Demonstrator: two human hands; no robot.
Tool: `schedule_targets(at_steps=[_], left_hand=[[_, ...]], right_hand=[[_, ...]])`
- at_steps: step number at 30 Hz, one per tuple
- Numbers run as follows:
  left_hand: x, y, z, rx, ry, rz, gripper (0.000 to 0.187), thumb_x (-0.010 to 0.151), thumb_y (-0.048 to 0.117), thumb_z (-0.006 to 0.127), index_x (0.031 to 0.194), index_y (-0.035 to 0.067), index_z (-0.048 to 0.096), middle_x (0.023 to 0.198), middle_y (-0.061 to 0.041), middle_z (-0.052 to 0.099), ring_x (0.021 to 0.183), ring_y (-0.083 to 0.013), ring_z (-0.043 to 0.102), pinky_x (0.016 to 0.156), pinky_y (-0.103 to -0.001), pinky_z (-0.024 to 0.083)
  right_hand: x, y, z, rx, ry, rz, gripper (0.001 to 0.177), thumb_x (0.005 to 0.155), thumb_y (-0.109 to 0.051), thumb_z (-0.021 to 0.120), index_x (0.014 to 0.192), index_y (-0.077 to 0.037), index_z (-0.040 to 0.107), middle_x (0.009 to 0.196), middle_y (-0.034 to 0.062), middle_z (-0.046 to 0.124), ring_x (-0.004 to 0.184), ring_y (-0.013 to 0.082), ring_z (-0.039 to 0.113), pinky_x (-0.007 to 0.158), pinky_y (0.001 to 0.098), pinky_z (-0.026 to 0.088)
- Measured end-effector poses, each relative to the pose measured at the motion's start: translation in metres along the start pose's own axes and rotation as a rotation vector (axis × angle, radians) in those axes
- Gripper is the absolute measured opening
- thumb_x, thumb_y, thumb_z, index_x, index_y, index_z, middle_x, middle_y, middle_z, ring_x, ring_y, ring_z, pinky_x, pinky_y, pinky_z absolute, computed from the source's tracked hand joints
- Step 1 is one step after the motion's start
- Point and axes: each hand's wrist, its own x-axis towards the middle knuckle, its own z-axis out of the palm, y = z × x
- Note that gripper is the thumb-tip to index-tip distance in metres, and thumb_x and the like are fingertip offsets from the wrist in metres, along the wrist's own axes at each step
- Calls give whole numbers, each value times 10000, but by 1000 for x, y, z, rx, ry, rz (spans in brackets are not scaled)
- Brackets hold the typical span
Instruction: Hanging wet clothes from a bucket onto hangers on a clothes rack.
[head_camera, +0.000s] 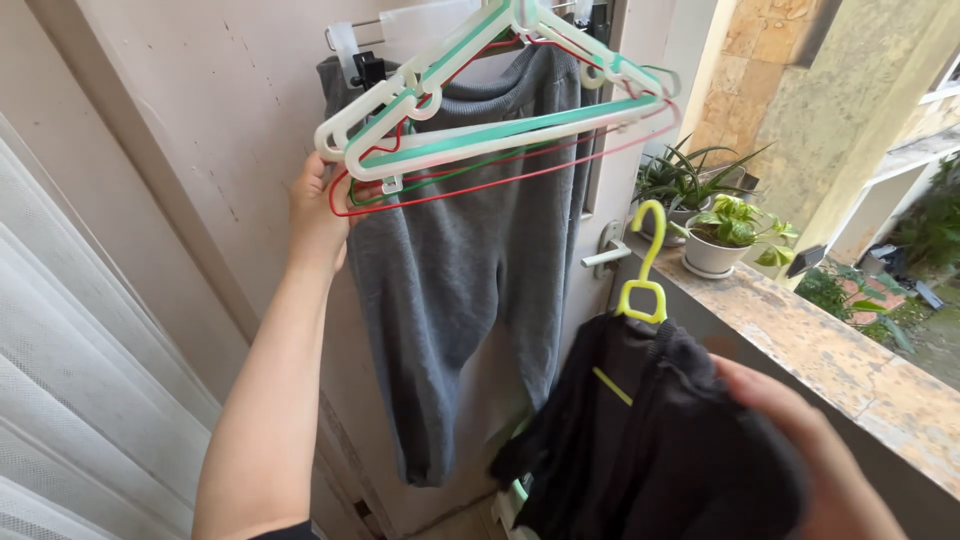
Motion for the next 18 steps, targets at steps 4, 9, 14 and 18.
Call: schedule_targets(at_steps=[4, 9, 14, 18], left_hand=[[-20, 11, 10, -11, 20, -35, 178, 1069, 119, 527, 1238, 103, 578, 1081, -80, 744, 855, -162, 759, 654, -287, 596], [-33, 22, 14, -160, -9, -42, 161, 1045, 98, 554, 1203, 80, 578, 1073, -118, 742, 833, -198, 767, 709, -325, 663], [-37, 25, 12, -126, 5, -74, 167, 1037, 108, 580, 1199, 71, 576, 1055, -134, 743, 818, -204, 759, 670, -323, 635], [-35, 24, 7, -111, -7, -48, 222, 1012, 103, 581, 1233, 83, 579, 1053, -127, 746, 847, -205, 762, 687, -316, 648]], right_hand=[[37, 58, -10, -562, 687, -155, 628, 820, -252, 682, 1380, 19, 595, 1231, 138, 694, 1113, 215, 645, 964, 370, 487], [120, 128, 5, -1208, 757, -357, 687, 845, -311, 778, 1363, 42, 500, 1253, 151, 648, 1175, 225, 603, 1016, 344, 455], [213, 194, -22, -1245, 738, -676, 847, 855, -280, 799, 1445, 123, 343, 1349, 299, 547, 1274, 367, 539, 1081, 398, 420], [265, 201, -35, -1357, 741, -798, 881, 877, -273, 804, 1445, 180, 305, 1419, 380, 457, 1332, 474, 476, 1117, 443, 386]])
